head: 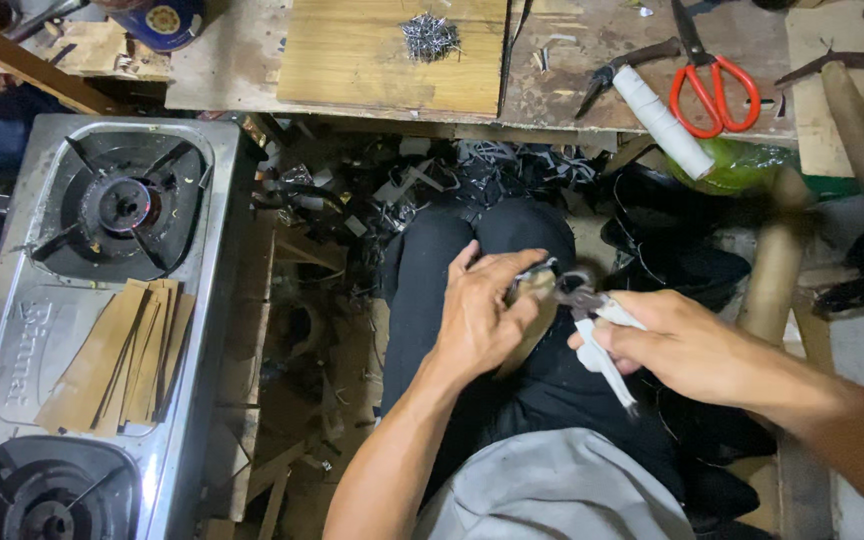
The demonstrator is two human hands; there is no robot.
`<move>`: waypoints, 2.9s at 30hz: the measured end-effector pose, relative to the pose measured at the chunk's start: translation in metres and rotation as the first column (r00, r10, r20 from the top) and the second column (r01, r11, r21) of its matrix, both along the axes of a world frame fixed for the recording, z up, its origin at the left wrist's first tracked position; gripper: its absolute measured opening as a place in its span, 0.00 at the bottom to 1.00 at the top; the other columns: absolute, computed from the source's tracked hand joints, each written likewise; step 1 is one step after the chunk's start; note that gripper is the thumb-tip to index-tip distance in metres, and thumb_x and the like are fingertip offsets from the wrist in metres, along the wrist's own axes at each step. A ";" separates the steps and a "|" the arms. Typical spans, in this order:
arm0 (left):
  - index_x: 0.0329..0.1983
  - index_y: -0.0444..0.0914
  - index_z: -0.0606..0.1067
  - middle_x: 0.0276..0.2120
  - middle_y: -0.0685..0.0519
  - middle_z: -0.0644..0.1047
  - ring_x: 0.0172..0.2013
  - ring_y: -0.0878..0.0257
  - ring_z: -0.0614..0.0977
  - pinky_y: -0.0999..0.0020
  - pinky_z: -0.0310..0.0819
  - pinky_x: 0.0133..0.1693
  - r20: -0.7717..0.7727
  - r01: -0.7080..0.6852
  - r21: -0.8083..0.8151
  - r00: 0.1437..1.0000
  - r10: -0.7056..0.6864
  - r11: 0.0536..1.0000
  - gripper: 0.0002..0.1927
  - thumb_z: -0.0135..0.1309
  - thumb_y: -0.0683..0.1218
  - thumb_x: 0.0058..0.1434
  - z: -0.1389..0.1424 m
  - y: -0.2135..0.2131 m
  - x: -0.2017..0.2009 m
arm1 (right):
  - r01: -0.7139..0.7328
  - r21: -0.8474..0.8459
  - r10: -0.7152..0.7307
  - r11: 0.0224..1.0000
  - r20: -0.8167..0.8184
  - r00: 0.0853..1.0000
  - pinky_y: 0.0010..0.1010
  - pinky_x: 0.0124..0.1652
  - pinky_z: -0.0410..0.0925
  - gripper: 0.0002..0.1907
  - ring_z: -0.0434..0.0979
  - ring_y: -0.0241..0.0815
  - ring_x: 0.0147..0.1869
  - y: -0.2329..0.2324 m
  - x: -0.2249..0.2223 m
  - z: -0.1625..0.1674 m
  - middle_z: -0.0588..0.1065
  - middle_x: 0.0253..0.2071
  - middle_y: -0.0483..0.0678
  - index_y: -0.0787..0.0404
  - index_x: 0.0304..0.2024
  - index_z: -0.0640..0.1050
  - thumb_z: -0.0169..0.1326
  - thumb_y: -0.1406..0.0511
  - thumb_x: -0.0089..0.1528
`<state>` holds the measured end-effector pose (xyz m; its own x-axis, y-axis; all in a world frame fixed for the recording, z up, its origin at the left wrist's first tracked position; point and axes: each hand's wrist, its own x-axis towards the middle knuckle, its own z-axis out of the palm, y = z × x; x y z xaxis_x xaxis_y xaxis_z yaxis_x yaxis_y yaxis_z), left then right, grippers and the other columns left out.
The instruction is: The person hammers a wooden insole into a black shoe, then uses pliers to pull and trim excess material along the shoe's edge. The person works on one shoe at a time, repeatedly hammering and trimming until the shoe is finished.
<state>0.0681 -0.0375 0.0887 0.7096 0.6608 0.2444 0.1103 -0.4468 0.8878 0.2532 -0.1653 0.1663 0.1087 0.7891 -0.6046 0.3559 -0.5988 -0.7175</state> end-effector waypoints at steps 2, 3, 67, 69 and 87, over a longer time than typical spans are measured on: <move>0.55 0.39 0.79 0.47 0.47 0.83 0.53 0.53 0.82 0.43 0.52 0.70 -0.006 -0.010 -0.009 1.000 0.009 1.000 0.20 0.59 0.46 0.58 0.000 0.006 -0.002 | -0.016 -0.093 0.016 0.996 0.001 1.000 0.32 0.39 0.77 0.19 0.81 0.38 0.36 -0.001 0.005 0.004 0.84 0.34 0.49 0.58 0.47 0.85 0.51 0.56 0.64; 0.55 0.39 0.79 0.47 0.47 0.83 0.53 0.53 0.82 0.43 0.52 0.70 0.005 0.000 -0.007 1.000 0.000 1.000 0.20 0.59 0.46 0.58 0.000 0.005 -0.002 | -0.033 -0.091 0.035 0.995 0.019 0.999 0.31 0.39 0.77 0.18 0.82 0.38 0.37 -0.001 0.006 0.005 0.85 0.35 0.47 0.57 0.47 0.85 0.51 0.56 0.64; 0.57 0.40 0.76 0.47 0.50 0.82 0.54 0.55 0.81 0.44 0.52 0.69 -0.034 0.099 0.125 0.995 -0.096 0.987 0.23 0.58 0.43 0.56 0.013 -0.017 0.012 | -0.017 -0.343 0.070 0.939 0.145 0.987 0.38 0.21 0.67 0.16 0.73 0.44 0.17 0.011 0.003 0.034 0.74 0.16 0.52 0.59 0.37 0.74 0.50 0.54 0.68; 0.57 0.40 0.76 0.47 0.50 0.82 0.54 0.55 0.81 0.44 0.52 0.69 -0.041 0.098 0.116 0.995 -0.093 0.988 0.23 0.57 0.43 0.55 0.015 -0.016 0.011 | 0.016 -0.240 0.032 0.971 0.196 0.980 0.39 0.21 0.67 0.15 0.73 0.44 0.16 0.007 -0.006 0.029 0.72 0.16 0.50 0.58 0.37 0.74 0.50 0.54 0.68; 0.67 0.37 0.70 0.45 0.44 0.81 0.51 0.47 0.82 0.48 0.62 0.66 -0.096 0.174 0.125 0.982 -0.163 0.977 0.24 0.47 0.44 0.68 0.012 0.000 -0.003 | 0.060 0.209 -0.136 0.976 0.374 0.918 0.45 0.28 0.68 0.10 0.77 0.61 0.26 -0.016 -0.032 -0.019 0.75 0.21 0.60 0.63 0.37 0.74 0.50 0.61 0.64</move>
